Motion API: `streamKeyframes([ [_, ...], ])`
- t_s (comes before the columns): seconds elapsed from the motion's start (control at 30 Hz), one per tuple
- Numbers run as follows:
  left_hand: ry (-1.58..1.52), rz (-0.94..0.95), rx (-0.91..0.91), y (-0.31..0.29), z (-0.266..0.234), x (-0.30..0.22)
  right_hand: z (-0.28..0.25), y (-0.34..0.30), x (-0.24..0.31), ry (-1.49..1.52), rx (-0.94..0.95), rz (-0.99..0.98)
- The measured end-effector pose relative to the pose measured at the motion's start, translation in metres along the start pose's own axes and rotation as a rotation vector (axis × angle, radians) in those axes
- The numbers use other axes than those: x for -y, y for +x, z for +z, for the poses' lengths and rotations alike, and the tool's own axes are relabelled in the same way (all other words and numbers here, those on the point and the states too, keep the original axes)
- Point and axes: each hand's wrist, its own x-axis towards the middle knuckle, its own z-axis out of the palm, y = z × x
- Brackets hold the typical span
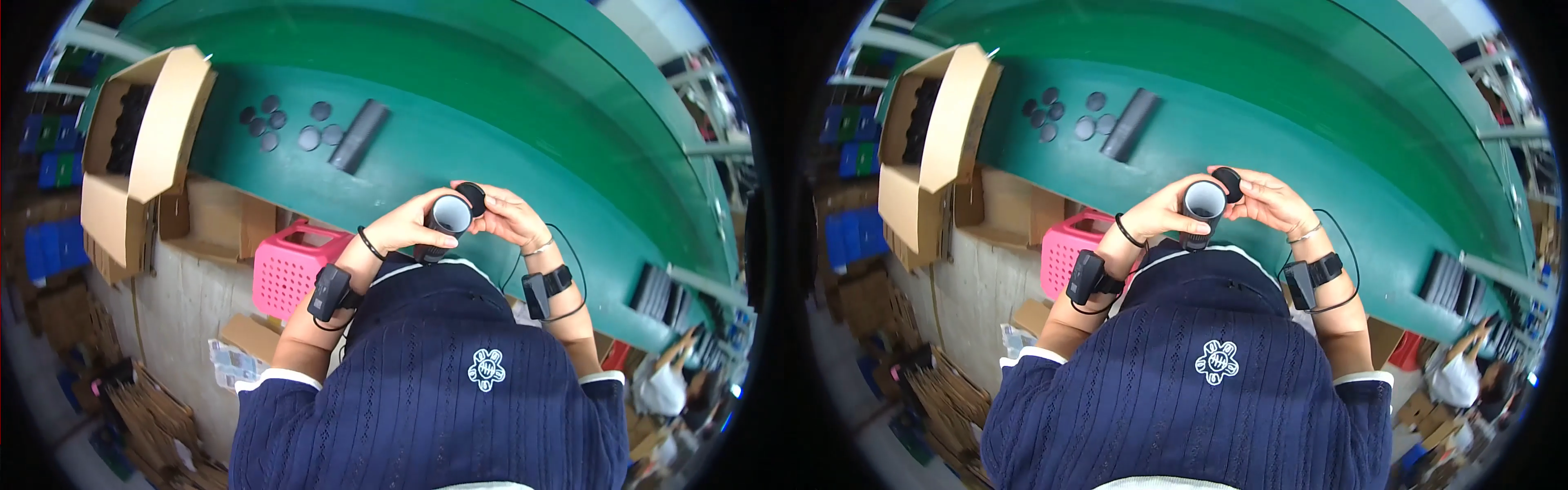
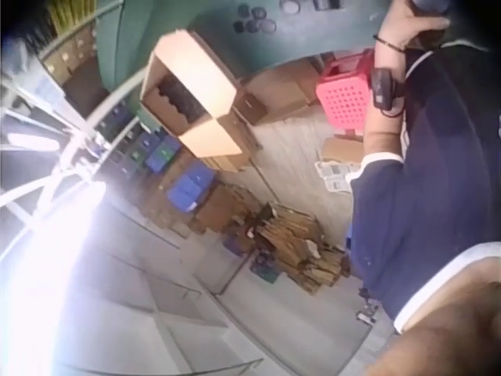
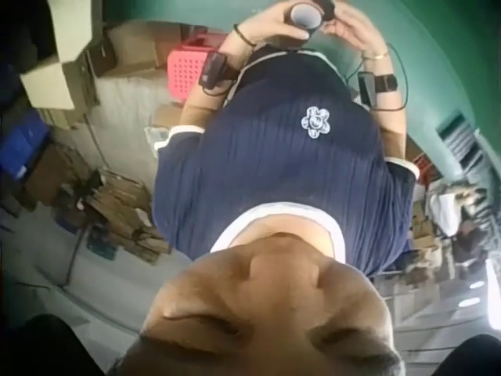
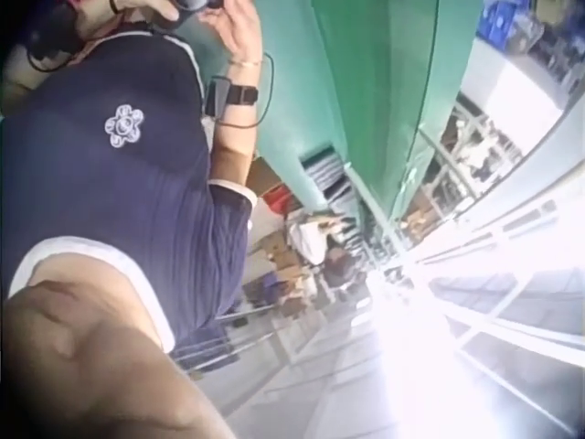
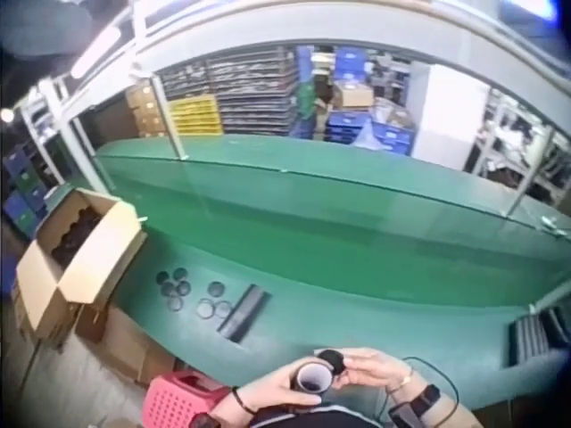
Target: The person picks up a tube, fits a cap onto each end by hand, and places the assembled unit onto the green conveyor belt, repeating the process for several units.
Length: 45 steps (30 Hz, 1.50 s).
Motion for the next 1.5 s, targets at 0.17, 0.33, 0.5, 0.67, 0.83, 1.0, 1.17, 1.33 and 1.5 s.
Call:
streamKeyframes([
  [0.17, 0.215, 0.01, 0.027, 0.055, -0.019, 0.045, -0.029, -0.05, 0.004, -0.196, -0.376, -0.325],
  [0.33, 0.333, -0.076, 0.081, 0.076, -0.016, 0.086, -0.026, -0.102, 0.007, -0.708, -0.571, -0.366],
  [0.5, 0.45, 0.057, 0.183, 0.084, -0.008, 0.098, -0.019, -0.072, -0.03, -1.16, -0.608, -0.285],
  [0.67, 0.463, 0.035, 0.186, 0.083, -0.004, 0.107, -0.019, -0.067, -0.039, -1.193, -0.609, -0.304],
  [0.83, 0.735, 0.18, 0.155, 0.076, 0.007, 0.102, -0.015, -0.067, -0.043, -1.323, -0.666, -0.324],
  [1.0, 0.765, 0.174, 0.085, 0.077, 0.013, 0.112, -0.013, -0.068, -0.048, -1.342, -0.704, -0.299],
  [1.17, 0.792, 0.151, 0.077, 0.077, 0.014, 0.112, -0.006, -0.067, -0.048, -1.365, -0.73, -0.27],
  [1.33, 0.795, 0.156, 0.079, 0.075, 0.015, 0.108, 0.004, -0.065, -0.044, -1.482, -0.718, -0.213],
  [1.5, 0.803, 0.146, 0.079, 0.074, 0.015, 0.109, 0.012, -0.062, -0.04, -1.536, -0.724, -0.144],
])
